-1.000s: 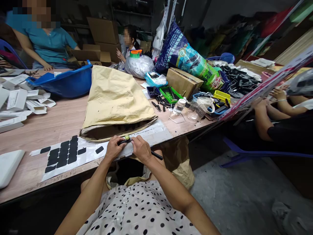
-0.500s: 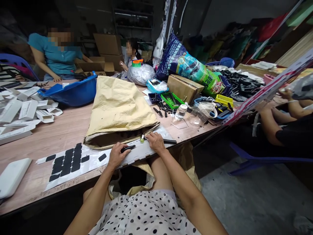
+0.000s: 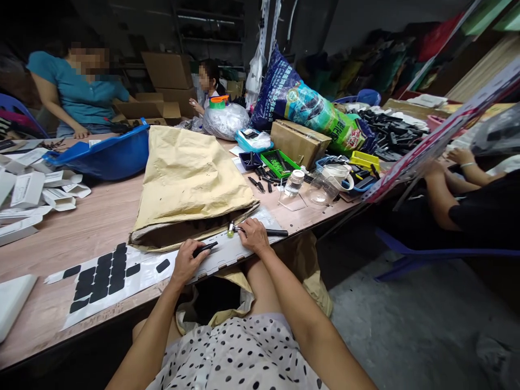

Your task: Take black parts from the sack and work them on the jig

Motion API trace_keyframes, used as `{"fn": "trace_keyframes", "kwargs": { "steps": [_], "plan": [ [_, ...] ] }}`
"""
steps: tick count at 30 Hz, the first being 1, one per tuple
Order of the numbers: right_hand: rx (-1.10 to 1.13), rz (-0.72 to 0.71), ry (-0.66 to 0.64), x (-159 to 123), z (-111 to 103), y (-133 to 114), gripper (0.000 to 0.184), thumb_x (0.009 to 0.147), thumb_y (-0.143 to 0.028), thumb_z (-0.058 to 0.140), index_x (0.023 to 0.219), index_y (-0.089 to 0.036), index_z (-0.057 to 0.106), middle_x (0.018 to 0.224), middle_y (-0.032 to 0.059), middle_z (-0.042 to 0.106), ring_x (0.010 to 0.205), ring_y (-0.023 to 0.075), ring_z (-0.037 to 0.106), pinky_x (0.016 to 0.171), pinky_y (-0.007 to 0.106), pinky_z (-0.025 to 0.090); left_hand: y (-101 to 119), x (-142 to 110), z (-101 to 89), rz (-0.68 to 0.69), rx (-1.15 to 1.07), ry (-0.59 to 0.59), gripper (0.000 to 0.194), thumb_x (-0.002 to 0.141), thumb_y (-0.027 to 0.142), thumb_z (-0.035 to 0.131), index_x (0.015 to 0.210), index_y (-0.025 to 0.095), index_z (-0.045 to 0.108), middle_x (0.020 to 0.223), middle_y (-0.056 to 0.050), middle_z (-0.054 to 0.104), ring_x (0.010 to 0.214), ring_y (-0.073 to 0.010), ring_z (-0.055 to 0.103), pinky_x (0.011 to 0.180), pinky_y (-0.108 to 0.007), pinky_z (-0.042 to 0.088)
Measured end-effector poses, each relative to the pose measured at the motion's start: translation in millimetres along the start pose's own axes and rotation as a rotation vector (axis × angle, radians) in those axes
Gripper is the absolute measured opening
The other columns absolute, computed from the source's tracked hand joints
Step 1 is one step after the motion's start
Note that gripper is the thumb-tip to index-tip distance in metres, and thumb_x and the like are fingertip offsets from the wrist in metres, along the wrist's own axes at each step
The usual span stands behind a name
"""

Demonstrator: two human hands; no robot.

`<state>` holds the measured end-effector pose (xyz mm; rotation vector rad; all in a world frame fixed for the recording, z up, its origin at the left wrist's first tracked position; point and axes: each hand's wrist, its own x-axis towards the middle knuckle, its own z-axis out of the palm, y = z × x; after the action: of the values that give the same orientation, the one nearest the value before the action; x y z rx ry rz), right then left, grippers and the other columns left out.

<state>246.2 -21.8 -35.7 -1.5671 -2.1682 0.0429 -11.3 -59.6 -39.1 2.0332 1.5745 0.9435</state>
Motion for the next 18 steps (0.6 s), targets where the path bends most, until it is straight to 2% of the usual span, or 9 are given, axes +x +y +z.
{"fn": "trace_keyframes", "kwargs": {
  "steps": [3,5,9,11,13,16,18],
  "plan": [
    [-0.002,0.007,-0.001,1,0,-1,0.019,0.089,-0.024,0.060,0.102,-0.023,0.074,0.094,0.0077,0.066,0.093,0.0233,0.054,0.081,0.033,0.041,13,-13,-5.8,0.076,-0.039,-0.005,0.015,0.088,0.037,0.061,0.090,0.024,0.069,0.088,-0.005,0.067,0.088,-0.0234,0.060,0.083,-0.038,0.050],
    [-0.002,0.010,0.001,1,1,-1,0.019,0.089,-0.024,0.060,0.102,-0.023,0.074,0.095,0.0077,0.066,0.093,0.0233,0.054,0.082,0.033,0.041,25,-31,-7.4,0.144,-0.087,-0.053,0.018,0.091,0.037,0.057,0.093,0.024,0.069,0.089,-0.006,0.069,0.087,-0.0227,0.061,0.083,-0.037,0.051],
    [0.000,0.012,0.006,1,2,1,0.019,0.089,-0.026,0.061,0.102,-0.023,0.074,0.095,0.0078,0.066,0.093,0.0234,0.054,0.082,0.034,0.041,41,-79,1.9,0.215,-0.189,-0.278,0.023,0.094,0.037,0.052,0.101,0.024,0.070,0.087,-0.006,0.071,0.080,-0.0202,0.065,0.077,-0.032,0.053],
    [0.002,0.011,0.000,1,3,1,0.019,0.089,-0.026,0.061,0.102,-0.023,0.074,0.095,0.0079,0.065,0.093,0.0235,0.053,0.082,0.033,0.041,41,-97,13.2,0.129,-0.167,-0.388,0.024,0.094,0.038,0.051,0.102,0.025,0.070,0.088,-0.005,0.072,0.079,-0.0198,0.067,0.076,-0.030,0.053],
    [0.002,0.013,-0.005,2,2,0,0.019,0.089,-0.026,0.061,0.102,-0.023,0.074,0.095,0.0080,0.065,0.093,0.0235,0.053,0.081,0.033,0.041,34,-107,26.6,-0.048,-0.072,-0.467,0.023,0.093,0.036,0.051,0.101,0.026,0.070,0.093,-0.005,0.073,0.084,-0.0208,0.069,0.078,-0.031,0.053],
    [0.001,0.019,-0.014,3,1,-2,0.019,0.090,-0.026,0.061,0.103,-0.023,0.074,0.095,0.0081,0.065,0.094,0.0236,0.053,0.081,0.033,0.040,22,-111,43.6,-0.318,0.120,-0.581,0.022,0.090,0.030,0.053,0.104,0.025,0.070,0.102,-0.007,0.075,0.098,-0.0240,0.070,0.085,-0.032,0.052],
    [0.001,0.022,-0.021,3,0,-3,0.019,0.090,-0.026,0.060,0.103,-0.022,0.074,0.095,0.0083,0.065,0.094,0.0238,0.053,0.082,0.034,0.040,19,-110,48.9,-0.393,0.201,-0.661,0.024,0.089,0.026,0.054,0.107,0.024,0.070,0.106,-0.009,0.076,0.105,-0.0254,0.070,0.086,-0.033,0.051]
  ]
}}
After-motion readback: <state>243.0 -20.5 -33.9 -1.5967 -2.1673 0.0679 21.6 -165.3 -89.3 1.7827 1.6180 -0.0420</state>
